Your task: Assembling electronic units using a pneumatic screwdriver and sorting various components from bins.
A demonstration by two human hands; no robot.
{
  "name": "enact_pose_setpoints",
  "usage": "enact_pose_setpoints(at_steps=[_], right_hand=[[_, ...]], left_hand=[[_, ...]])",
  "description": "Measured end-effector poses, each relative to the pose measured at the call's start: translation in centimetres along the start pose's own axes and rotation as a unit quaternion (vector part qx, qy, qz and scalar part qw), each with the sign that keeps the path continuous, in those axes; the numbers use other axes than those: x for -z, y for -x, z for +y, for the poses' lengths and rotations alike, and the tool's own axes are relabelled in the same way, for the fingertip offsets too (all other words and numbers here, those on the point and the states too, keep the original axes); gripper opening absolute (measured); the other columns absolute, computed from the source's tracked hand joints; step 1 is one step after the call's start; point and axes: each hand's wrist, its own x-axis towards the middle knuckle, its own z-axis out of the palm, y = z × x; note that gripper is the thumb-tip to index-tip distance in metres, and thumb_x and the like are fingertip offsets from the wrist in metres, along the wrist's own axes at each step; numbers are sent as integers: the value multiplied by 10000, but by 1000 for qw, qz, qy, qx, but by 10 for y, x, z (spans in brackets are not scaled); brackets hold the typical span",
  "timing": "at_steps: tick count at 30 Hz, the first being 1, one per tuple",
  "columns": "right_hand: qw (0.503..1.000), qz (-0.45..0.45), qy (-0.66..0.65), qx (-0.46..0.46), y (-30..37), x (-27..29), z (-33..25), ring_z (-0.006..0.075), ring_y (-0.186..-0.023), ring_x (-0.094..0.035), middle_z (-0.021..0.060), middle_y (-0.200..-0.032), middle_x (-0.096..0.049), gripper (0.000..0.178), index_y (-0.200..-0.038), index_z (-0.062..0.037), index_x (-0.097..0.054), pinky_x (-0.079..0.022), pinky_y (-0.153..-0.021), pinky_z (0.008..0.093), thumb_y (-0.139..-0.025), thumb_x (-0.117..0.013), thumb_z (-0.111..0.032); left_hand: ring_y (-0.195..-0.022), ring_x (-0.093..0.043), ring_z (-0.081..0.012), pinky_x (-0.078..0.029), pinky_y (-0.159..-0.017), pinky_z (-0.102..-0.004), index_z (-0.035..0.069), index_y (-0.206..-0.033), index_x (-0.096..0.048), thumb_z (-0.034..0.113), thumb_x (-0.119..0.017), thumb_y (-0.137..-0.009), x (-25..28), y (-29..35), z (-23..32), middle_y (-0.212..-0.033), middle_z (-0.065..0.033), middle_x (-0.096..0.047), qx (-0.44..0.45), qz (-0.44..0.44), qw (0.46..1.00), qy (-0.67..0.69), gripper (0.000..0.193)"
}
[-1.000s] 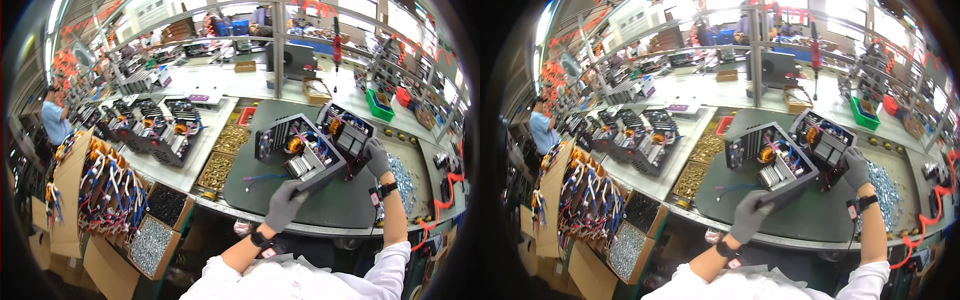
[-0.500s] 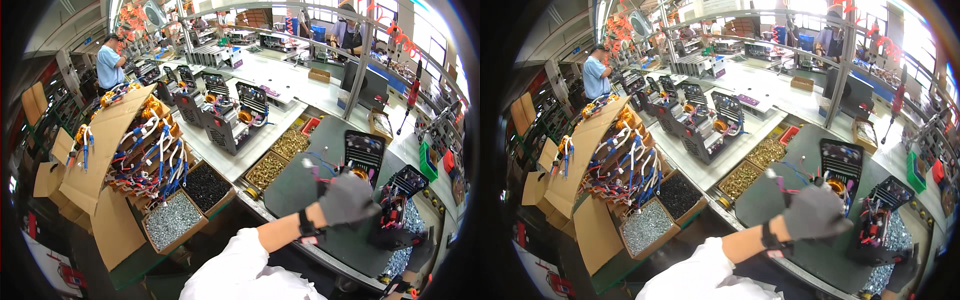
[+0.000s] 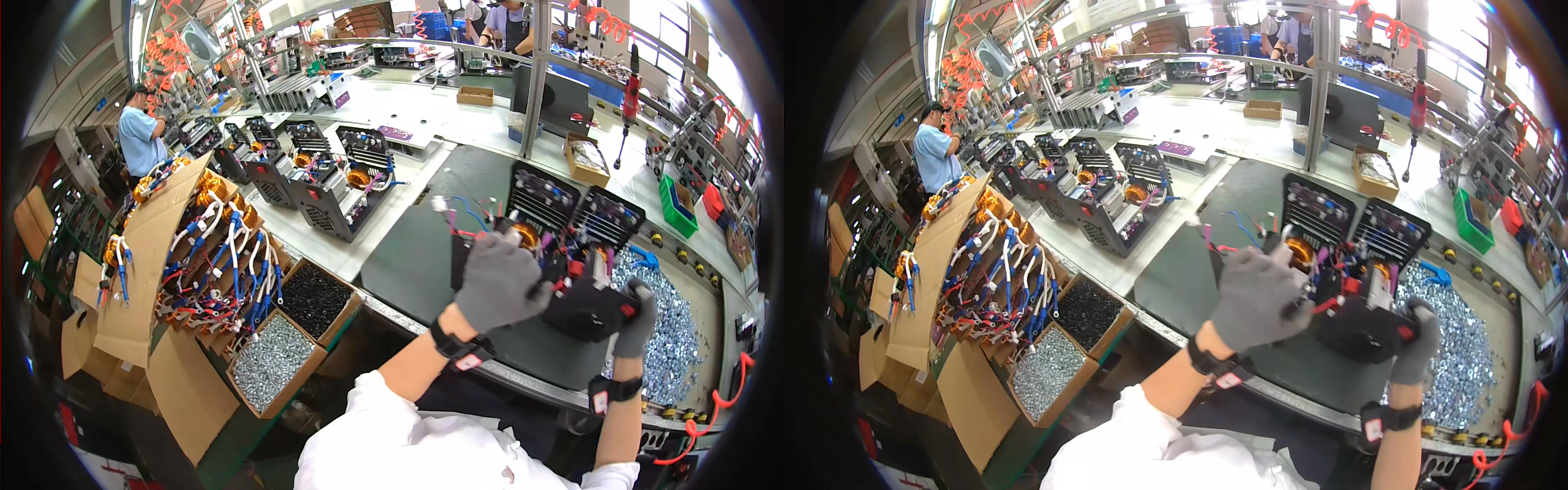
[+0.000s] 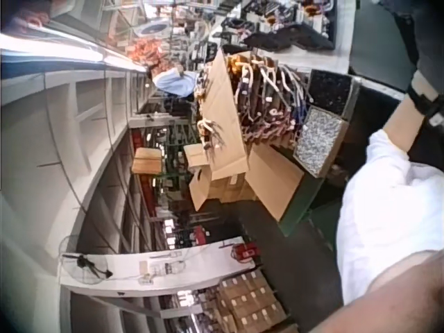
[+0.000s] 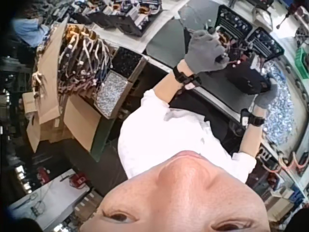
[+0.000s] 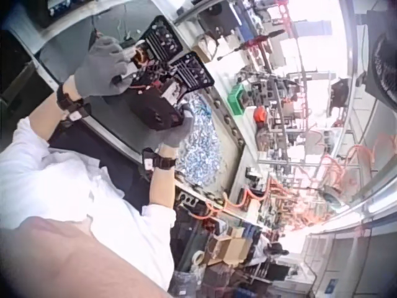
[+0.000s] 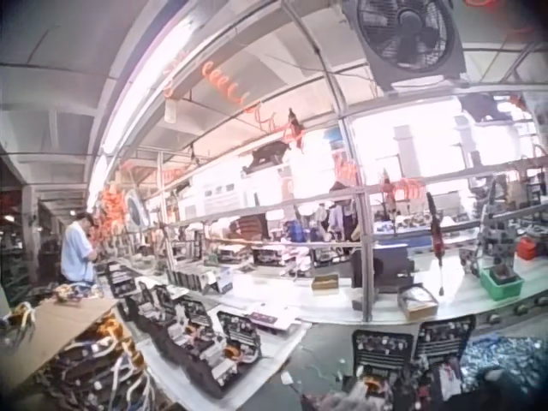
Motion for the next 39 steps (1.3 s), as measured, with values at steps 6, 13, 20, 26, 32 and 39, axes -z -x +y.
enact_pose_setpoints(at_steps=[6, 13, 20, 26, 32, 39], right_hand=[[993, -36, 78, 82, 20, -84, 24, 106, -713, -546, 33, -794, -594, 247, -942, 13, -646, -455, -658, 242, -880, -484, -163], [985, -67, -147, -57, 40, -93, 68, 201, -946, -609, 120, -1029, -623, 277, -1122, 3, -582, -500, -804, 312, -864, -567, -97], [699, 112, 630, 319, 120, 59, 39, 339, -1132, -489, 167, -1190, -525, 332, -1122, -64, -574, -384, -970, 433, -800, -615, -135], [667, 73, 670, 318, 121, 86, 56, 307, -1170, -476, 151, -1168, -551, 271, -1080, -55, -584, -355, -1017, 440, -831, -540, -153], [708, 126, 636, 281, 131, 73, 56, 288, -1046, -533, 95, -1062, -577, 201, -990, -84, -582, -416, -915, 417, -800, -585, -149], [854, 220, 372, 289, 149, 74, 57, 266, -713, -610, 77, -772, -600, 93, -755, -70, -573, -486, -649, 357, -712, -539, 6]], left_hand=[[-1061, -538, -302, -345, -973, -527, 84, -1058, -590, 169, -672, -715, 13, 28, -13, -1120, -97, -590, 73, 82, 989, -103, 363], [-951, -572, -331, -470, -824, -398, 48, -1091, -599, 71, -647, -746, 15, 113, 56, -1083, -159, -593, 117, 78, 985, 100, 349], [-674, -609, -303, -483, -604, -385, 61, -842, -659, 145, -641, -811, -39, 139, 75, -766, -123, -630, 110, -112, 950, 272, 92], [-580, -576, -281, -447, -531, -368, 52, -767, -631, 102, -654, -811, -88, 126, 119, -665, -112, -592, -4, -132, 912, 387, 70], [-592, -548, -188, -442, -584, -326, -25, -860, -644, 75, -584, -870, -95, 135, 127, -668, -111, -589, 83, -228, 859, 451, 118], [-610, -576, -252, -458, -597, -343, -2, -856, -658, 15, -594, -828, -99, 123, 135, -684, -123, -596, 78, -311, 842, 434, 72]])
